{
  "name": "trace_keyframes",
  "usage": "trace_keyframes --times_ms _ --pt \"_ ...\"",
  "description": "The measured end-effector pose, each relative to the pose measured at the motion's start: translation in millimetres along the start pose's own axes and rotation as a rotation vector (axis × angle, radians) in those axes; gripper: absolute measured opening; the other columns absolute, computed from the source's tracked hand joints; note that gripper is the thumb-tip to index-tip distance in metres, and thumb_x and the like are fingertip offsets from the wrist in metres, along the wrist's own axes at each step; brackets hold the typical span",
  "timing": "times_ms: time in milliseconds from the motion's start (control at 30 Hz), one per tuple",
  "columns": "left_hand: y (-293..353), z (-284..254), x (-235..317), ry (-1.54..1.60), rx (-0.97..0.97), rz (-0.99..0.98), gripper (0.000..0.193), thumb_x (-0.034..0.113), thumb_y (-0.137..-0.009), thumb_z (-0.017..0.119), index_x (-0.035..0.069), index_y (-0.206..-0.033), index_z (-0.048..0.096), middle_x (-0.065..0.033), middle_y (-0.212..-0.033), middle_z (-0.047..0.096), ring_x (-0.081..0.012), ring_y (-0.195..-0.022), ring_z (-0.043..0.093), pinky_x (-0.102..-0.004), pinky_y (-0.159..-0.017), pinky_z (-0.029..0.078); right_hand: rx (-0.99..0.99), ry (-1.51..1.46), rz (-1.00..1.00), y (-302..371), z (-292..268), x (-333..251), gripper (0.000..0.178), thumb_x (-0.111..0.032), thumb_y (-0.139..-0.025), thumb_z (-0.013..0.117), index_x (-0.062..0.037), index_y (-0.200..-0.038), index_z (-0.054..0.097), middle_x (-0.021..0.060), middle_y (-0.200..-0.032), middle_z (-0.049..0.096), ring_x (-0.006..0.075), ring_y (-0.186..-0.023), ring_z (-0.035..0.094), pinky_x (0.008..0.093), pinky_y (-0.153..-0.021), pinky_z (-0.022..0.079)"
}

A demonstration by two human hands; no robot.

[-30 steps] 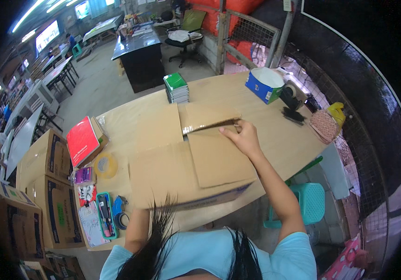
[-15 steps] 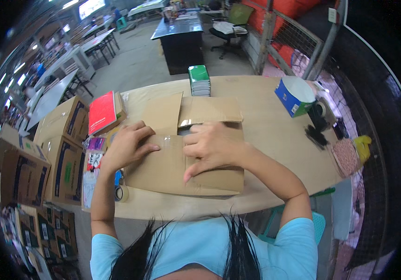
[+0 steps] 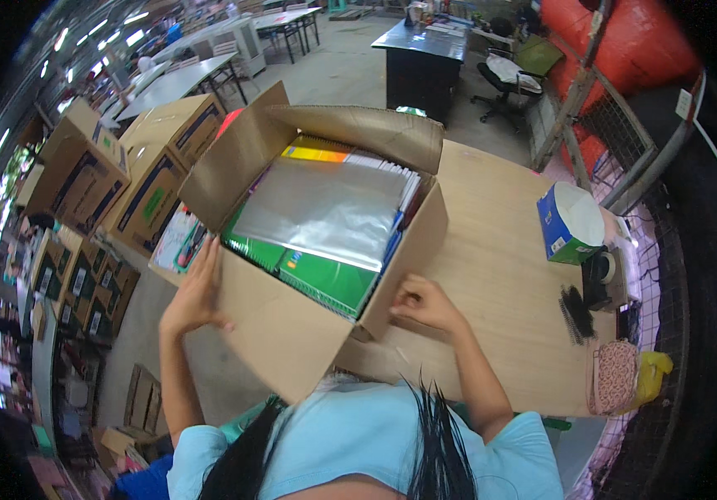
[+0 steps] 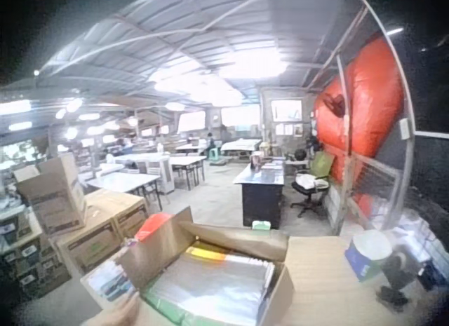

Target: The person sorts through green spiral-bound notebooks and wire bindings, then removes notebooks from a larger cardboard box and stacks them by color on a table.

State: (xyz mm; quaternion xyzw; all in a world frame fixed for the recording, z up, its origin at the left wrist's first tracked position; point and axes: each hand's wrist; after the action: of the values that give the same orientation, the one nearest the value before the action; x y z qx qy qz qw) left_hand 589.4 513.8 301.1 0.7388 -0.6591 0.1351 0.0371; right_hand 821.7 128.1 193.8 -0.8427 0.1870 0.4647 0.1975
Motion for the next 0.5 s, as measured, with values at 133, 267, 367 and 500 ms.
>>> trace_keyframes --times_ms 133,267,367,500 --pt "-11.0 109.4 -0.6 0.013 0.468 -0.134 0.149 0.022 -0.032 0.094 0.004 -0.153 0.009 -0.026 -0.158 0.006 -0.044 -0.142 0.021 -0.0453 -0.114 0.028 -0.132 0.205 0.118 -25.4 -31.0 -56.9 0.023 -0.019 -0.075 0.077 -0.002 -0.076 0.062 0.0095 -0.07 0.058 0.0174 -0.066 0.058 0.0323 -0.06 0.045" --pt "-29.5 120.6 6.6 0.012 0.647 -0.12 0.148 0.027 -0.032 0.093 0.004 -0.152 0.009 -0.0254 -0.158 0.006 -0.045 -0.141 0.024 -0.0471 -0.112 0.03 0.021 0.409 -0.351 -75.9 -38.5 -139.3 0.027 -0.022 -0.08 0.073 -0.0003 -0.093 0.064 0.0171 -0.088 0.063 0.031 -0.082 0.062 0.04 -0.073 0.049" --pt "-27.2 105.4 14.3 -0.051 0.621 -0.096 0.144 0.03 -0.033 0.092 0.005 -0.151 0.015 -0.0237 -0.158 0.009 -0.0454 -0.14 0.025 -0.0479 -0.108 0.033 -0.1 0.55 -0.443 -105.2 -17.3 -135.9 0.043 -0.025 -0.081 0.074 -0.0004 -0.113 0.059 0.02 -0.104 0.061 0.0356 -0.097 0.059 0.0435 -0.083 0.048" --pt "-10.3 101.0 8.2 -0.125 0.535 -0.152 0.141 0.031 -0.029 0.092 0.006 -0.149 0.022 -0.0244 -0.157 0.013 -0.0446 -0.14 0.025 -0.048 -0.108 0.033 -0.24 0.768 -0.448 -120.3 -7.5 -131.7 0.065 -0.034 -0.083 0.072 0.0007 -0.132 0.046 0.0237 -0.119 0.055 0.0407 -0.111 0.052 0.0463 -0.095 0.045"
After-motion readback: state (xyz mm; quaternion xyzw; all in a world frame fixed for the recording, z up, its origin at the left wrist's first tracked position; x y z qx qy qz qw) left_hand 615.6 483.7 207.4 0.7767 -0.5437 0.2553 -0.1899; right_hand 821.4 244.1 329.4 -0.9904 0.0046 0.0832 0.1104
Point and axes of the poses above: each hand's wrist, its own y-axis away from the middle knuckle, its own z-axis out of the palm, x = y × z
